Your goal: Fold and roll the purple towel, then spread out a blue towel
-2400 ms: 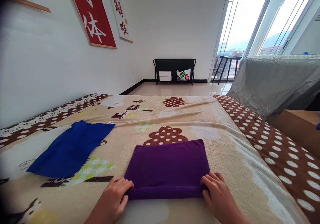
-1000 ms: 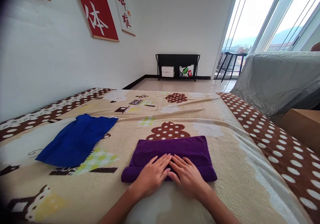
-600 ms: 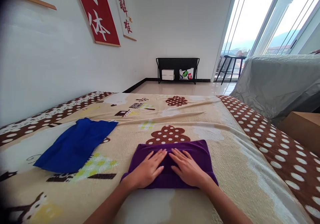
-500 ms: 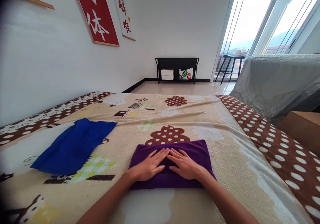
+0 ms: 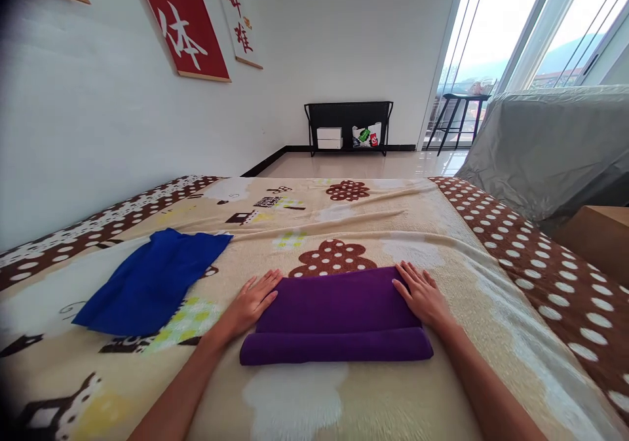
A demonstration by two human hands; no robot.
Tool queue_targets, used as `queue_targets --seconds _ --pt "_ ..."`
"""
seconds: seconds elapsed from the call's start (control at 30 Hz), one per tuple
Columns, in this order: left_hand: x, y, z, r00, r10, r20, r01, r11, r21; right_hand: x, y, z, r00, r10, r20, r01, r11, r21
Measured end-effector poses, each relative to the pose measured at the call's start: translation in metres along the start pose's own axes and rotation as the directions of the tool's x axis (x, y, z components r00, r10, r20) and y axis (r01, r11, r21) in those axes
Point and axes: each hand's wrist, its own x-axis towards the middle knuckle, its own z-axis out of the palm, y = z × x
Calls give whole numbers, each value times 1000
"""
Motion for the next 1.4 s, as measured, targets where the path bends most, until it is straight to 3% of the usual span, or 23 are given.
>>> queue_targets --seconds 0.1,0.17,0.27,0.33,0.43,0.5,0.6,0.73,0.8,0.87,0.97,1.07,1.13,1.3,1.37,1.4 --pt "-35 16 -17 988 21 -156 -18 1000 19 -30 -6 -24 997 2 -83 1 999 37" --pt "-66 36 -24 962 132 -238 -117 990 76 -64 -18 -35 987 -118 -108 123 992 40" --pt "-102 69 -16 938 273 -215 -239 956 170 -113 -39 -31 937 -338 -89 332 940 -75" --pt "-109 83 -3 938 276 -209 -238 952 190 -131 -48 -19 912 -395 -108 376 912 -163" --pt "-97 93 13 957 192 -216 -151 969 195 -129 -55 -6 891 -422 -170 384 898 -215" --pt "-82 97 13 976 111 -190 -71 977 202 -116 -62 -9 894 -414 -171 378 903 -205" --pt "-66 104 -1 995 0 -100 20 978 206 -97 -75 -28 933 -341 -119 324 936 -139" --pt "-65 107 -26 1000 -23 8 21 987 160 -92 -87 -52 956 -290 46 292 955 -57" --pt "-65 109 -32 998 -34 50 26 988 151 -93 -91 -53 959 -273 79 279 957 -75" --pt "-61 117 -29 997 -67 44 58 981 184 -93 -103 -44 968 -251 12 251 960 -127" --pt "-46 145 -13 1000 -2 -19 5 987 159 -88 -134 -23 955 -286 -76 276 954 -119" --pt "-30 163 6 986 165 -23 -164 986 19 -77 -158 -5 936 -353 12 353 936 4" --pt "-26 152 12 987 160 -9 -160 987 -14 -70 -151 -2 948 -310 65 308 951 36" --pt "-39 74 4 995 -98 -24 98 995 34 -63 -79 -11 989 -85 117 88 996 -28" --pt "-43 63 -1 988 -148 -35 150 987 61 -62 -70 -13 993 -47 111 55 996 -69" --pt "-42 66 -1 986 -160 -54 164 983 84 -61 -74 -14 994 -42 96 51 995 -91"
